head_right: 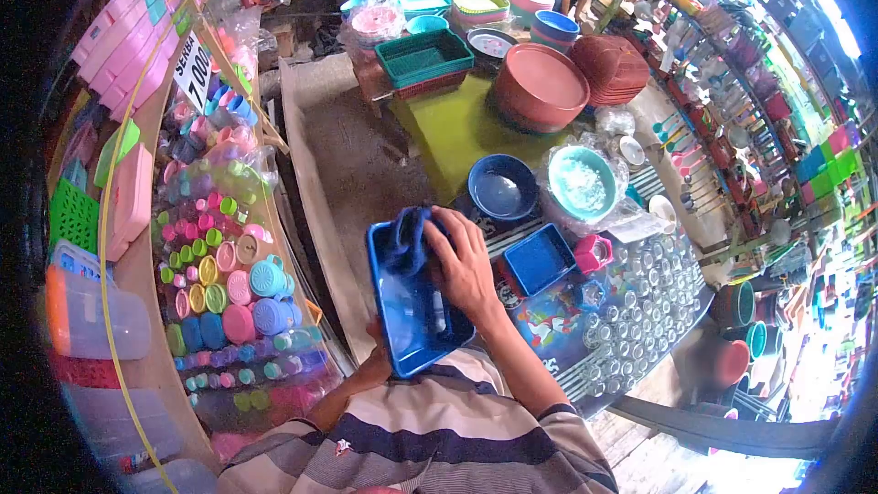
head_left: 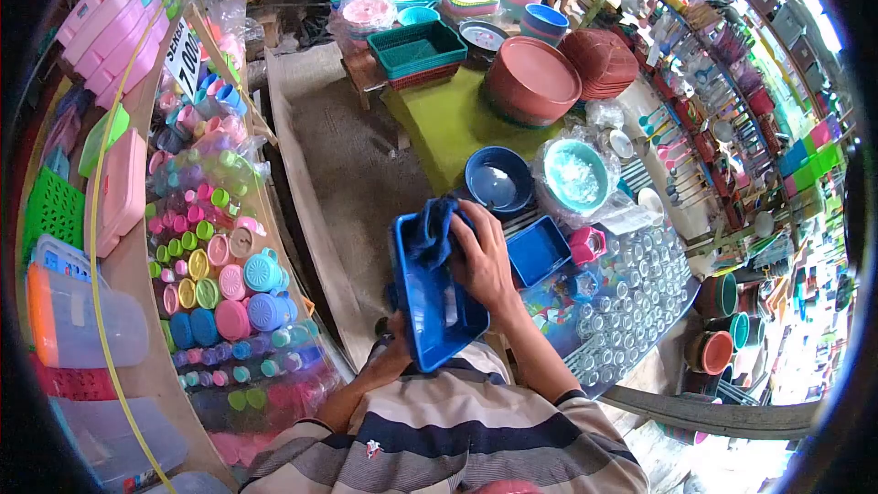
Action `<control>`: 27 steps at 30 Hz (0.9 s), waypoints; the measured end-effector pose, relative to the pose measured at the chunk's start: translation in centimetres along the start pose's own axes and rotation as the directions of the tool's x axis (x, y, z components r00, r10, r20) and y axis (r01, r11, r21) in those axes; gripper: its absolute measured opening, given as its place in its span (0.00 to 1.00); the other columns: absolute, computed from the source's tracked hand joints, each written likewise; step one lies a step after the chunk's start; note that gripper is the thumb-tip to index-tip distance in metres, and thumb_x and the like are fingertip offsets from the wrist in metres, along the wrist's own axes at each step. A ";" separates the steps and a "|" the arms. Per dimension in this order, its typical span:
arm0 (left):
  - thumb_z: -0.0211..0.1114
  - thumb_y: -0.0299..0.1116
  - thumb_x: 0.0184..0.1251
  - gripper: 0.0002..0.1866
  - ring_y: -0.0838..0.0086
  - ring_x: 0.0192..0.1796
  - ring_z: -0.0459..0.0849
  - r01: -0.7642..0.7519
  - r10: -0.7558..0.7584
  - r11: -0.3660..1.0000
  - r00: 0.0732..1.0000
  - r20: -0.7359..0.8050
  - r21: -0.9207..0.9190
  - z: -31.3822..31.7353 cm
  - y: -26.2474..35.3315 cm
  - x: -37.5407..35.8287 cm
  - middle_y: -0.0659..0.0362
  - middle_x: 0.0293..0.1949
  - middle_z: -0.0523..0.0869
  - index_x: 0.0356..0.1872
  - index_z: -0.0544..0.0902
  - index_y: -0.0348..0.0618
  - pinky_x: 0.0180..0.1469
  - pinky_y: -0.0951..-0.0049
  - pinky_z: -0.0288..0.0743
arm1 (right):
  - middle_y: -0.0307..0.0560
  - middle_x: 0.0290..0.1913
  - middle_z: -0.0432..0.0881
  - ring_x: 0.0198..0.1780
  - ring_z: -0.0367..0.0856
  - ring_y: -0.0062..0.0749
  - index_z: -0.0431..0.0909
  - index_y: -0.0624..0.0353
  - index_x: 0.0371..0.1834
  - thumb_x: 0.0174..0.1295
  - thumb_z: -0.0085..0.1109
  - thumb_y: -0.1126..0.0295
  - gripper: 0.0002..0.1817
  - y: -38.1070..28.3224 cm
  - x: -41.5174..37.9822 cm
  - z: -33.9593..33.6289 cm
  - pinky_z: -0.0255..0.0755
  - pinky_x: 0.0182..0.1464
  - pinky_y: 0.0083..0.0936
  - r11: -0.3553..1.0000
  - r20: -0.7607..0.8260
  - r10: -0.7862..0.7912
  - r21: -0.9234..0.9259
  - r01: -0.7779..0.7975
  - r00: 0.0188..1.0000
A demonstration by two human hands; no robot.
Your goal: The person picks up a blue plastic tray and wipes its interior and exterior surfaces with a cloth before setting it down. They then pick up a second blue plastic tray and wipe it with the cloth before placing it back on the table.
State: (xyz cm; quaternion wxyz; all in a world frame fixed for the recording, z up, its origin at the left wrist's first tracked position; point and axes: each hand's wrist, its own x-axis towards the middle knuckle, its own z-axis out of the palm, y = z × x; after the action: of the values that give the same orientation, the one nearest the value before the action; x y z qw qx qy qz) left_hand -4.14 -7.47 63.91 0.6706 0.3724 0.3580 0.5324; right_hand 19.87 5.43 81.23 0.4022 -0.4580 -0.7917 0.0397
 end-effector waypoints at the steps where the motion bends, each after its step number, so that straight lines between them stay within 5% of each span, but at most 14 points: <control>1: 0.69 0.76 0.62 0.60 0.62 0.72 0.77 -0.008 0.008 1.000 1.000 0.004 0.009 0.0 0.2 0.4 0.52 0.71 0.76 0.83 0.64 0.41 0.75 0.59 0.69 | 0.61 0.73 0.75 0.71 0.75 0.66 0.78 0.62 0.68 0.53 0.69 0.81 0.33 0.5 -0.4 0.6 0.71 0.75 0.54 1.000 -0.001 0.000 0.000 0.000 1.000; 3: 0.69 0.76 0.62 0.60 0.62 0.73 0.76 -0.032 0.032 0.999 0.999 0.010 0.026 0.6 0.1 0.3 0.52 0.72 0.76 0.84 0.63 0.41 0.76 0.58 0.68 | 0.59 0.74 0.75 0.71 0.76 0.64 0.78 0.60 0.71 0.56 0.67 0.82 0.34 1.3 -0.9 1.0 0.71 0.75 0.52 0.982 -0.055 0.185 0.045 -0.183 0.981; 7: 0.70 0.76 0.62 0.61 0.61 0.74 0.75 -0.063 0.062 0.996 0.998 0.023 0.063 0.6 0.4 -0.4 0.51 0.74 0.74 0.85 0.61 0.41 0.77 0.57 0.67 | 0.60 0.74 0.74 0.70 0.75 0.64 0.77 0.60 0.73 0.58 0.68 0.79 0.35 -0.8 -4.0 1.6 0.72 0.74 0.51 0.997 0.137 0.032 -0.067 -0.023 0.990; 11: 0.70 0.76 0.61 0.63 0.60 0.76 0.73 -0.093 0.088 0.991 0.995 0.056 0.097 0.8 1.2 0.6 0.50 0.75 0.73 0.86 0.60 0.41 0.78 0.57 0.65 | 0.61 0.70 0.72 0.69 0.73 0.65 0.74 0.61 0.74 0.58 0.72 0.76 0.37 -2.5 -8.4 3.3 0.72 0.72 0.50 0.959 0.284 0.245 0.068 -0.275 0.927; 13: 0.70 0.76 0.61 0.63 0.59 0.77 0.72 -0.105 0.097 0.988 0.993 0.073 0.115 1.4 1.1 1.0 0.50 0.76 0.72 0.87 0.59 0.41 0.79 0.56 0.64 | 0.61 0.63 0.76 0.64 0.77 0.63 0.76 0.63 0.71 0.61 0.70 0.74 0.32 -3.8 -8.6 2.8 0.74 0.69 0.49 0.941 0.260 0.264 0.141 -0.307 0.929; 15: 0.70 0.76 0.61 0.64 0.58 0.77 0.72 -0.113 0.101 0.985 0.990 0.099 0.132 1.3 1.1 0.2 0.49 0.76 0.71 0.87 0.58 0.41 0.79 0.56 0.64 | 0.62 0.56 0.80 0.56 0.81 0.65 0.77 0.65 0.69 0.69 0.64 0.71 0.25 -2.8 -10.1 3.0 0.76 0.68 0.47 0.840 0.457 0.293 0.297 -0.455 0.840; 16: 0.70 0.76 0.61 0.64 0.58 0.78 0.71 -0.118 0.103 0.983 0.988 0.113 0.140 1.5 1.3 0.6 0.49 0.77 0.71 0.88 0.58 0.41 0.80 0.56 0.63 | 0.53 0.52 0.86 0.54 0.86 0.53 0.79 0.68 0.66 0.73 0.58 0.70 0.21 -1.5 -10.3 2.8 0.77 0.66 0.39 0.797 0.568 0.258 0.332 -0.505 0.781; 17: 0.70 0.76 0.61 0.65 0.58 0.78 0.71 -0.122 0.104 0.981 0.987 0.126 0.148 4.4 2.1 4.7 0.49 0.77 0.70 0.88 0.58 0.41 0.80 0.56 0.63 | 0.53 0.52 0.86 0.54 0.86 0.53 0.79 0.68 0.66 0.73 0.58 0.70 0.21 -1.3 -10.2 2.3 0.77 0.66 0.39 0.795 0.563 0.266 0.331 -0.509 0.782; 19: 0.70 0.76 0.60 0.65 0.58 0.79 0.70 -0.125 0.104 0.980 0.985 0.138 0.153 4.6 2.6 5.7 0.48 0.78 0.70 0.88 0.57 0.41 0.80 0.55 0.62 | 0.46 0.56 0.88 0.58 0.86 0.37 0.79 0.65 0.67 0.74 0.55 0.69 0.21 -1.6 -9.6 0.8 0.76 0.66 0.34 0.132 0.773 0.320 0.536 -0.834 0.547; 20: 0.71 0.77 0.60 0.67 0.53 0.81 0.67 -0.258 0.209 0.913 0.961 0.180 0.317 4.7 3.1 7.2 0.45 0.80 0.67 0.89 0.55 0.40 0.82 0.52 0.60 | 0.42 0.61 0.87 0.60 0.84 0.27 0.78 0.61 0.71 0.75 0.55 0.64 0.24 -1.8 -9.0 0.0 0.76 0.67 0.32 -0.002 0.747 0.312 0.618 -0.786 0.587; 21: 0.71 0.77 0.59 0.69 0.49 0.83 0.65 -0.385 0.306 0.799 0.921 0.240 0.462 4.9 3.3 8.4 0.42 0.81 0.63 0.90 0.53 0.39 0.83 0.49 0.58 | 0.45 0.63 0.87 0.62 0.85 0.32 0.74 0.60 0.76 0.74 0.57 0.56 0.31 -1.5 -9.4 0.4 0.75 0.70 0.35 -0.352 0.807 0.341 0.585 -0.731 0.481; 23: 0.73 0.76 0.56 0.70 0.45 0.82 0.64 -0.381 0.284 0.764 0.923 0.258 0.521 4.9 3.2 8.6 0.38 0.80 0.62 0.90 0.53 0.41 0.82 0.47 0.59 | 0.47 0.66 0.85 0.65 0.85 0.37 0.71 0.61 0.78 0.73 0.60 0.48 0.37 -3.4 -6.8 -1.7 0.76 0.72 0.39 -0.534 0.759 0.478 0.651 -0.540 0.442; 25: 0.77 0.75 0.50 0.72 0.36 0.80 0.64 -0.364 0.224 0.669 0.930 0.291 0.648 4.9 3.2 8.3 0.30 0.79 0.60 0.90 0.53 0.43 0.80 0.42 0.62 | 0.50 0.69 0.84 0.66 0.85 0.41 0.70 0.63 0.79 0.72 0.63 0.48 0.39 -2.1 -7.5 -2.0 0.76 0.73 0.44 -0.504 0.735 0.548 0.672 -0.542 0.400; 27: 0.79 0.73 0.49 0.73 0.33 0.79 0.65 -0.351 0.208 0.620 0.936 0.284 0.701 5.6 3.2 8.1 0.28 0.78 0.60 0.90 0.52 0.46 0.79 0.41 0.63 | 0.51 0.70 0.83 0.66 0.85 0.41 0.70 0.63 0.78 0.71 0.67 0.49 0.39 -0.7 -7.7 -1.5 0.77 0.73 0.44 -0.366 0.609 0.462 0.793 -0.486 0.645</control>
State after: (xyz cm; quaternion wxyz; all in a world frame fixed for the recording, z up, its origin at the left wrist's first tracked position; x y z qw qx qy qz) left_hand 0.81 0.32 68.65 0.3977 0.7090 0.4203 0.4031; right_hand 22.37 -1.19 77.90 0.5286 -0.3048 -0.2281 0.7587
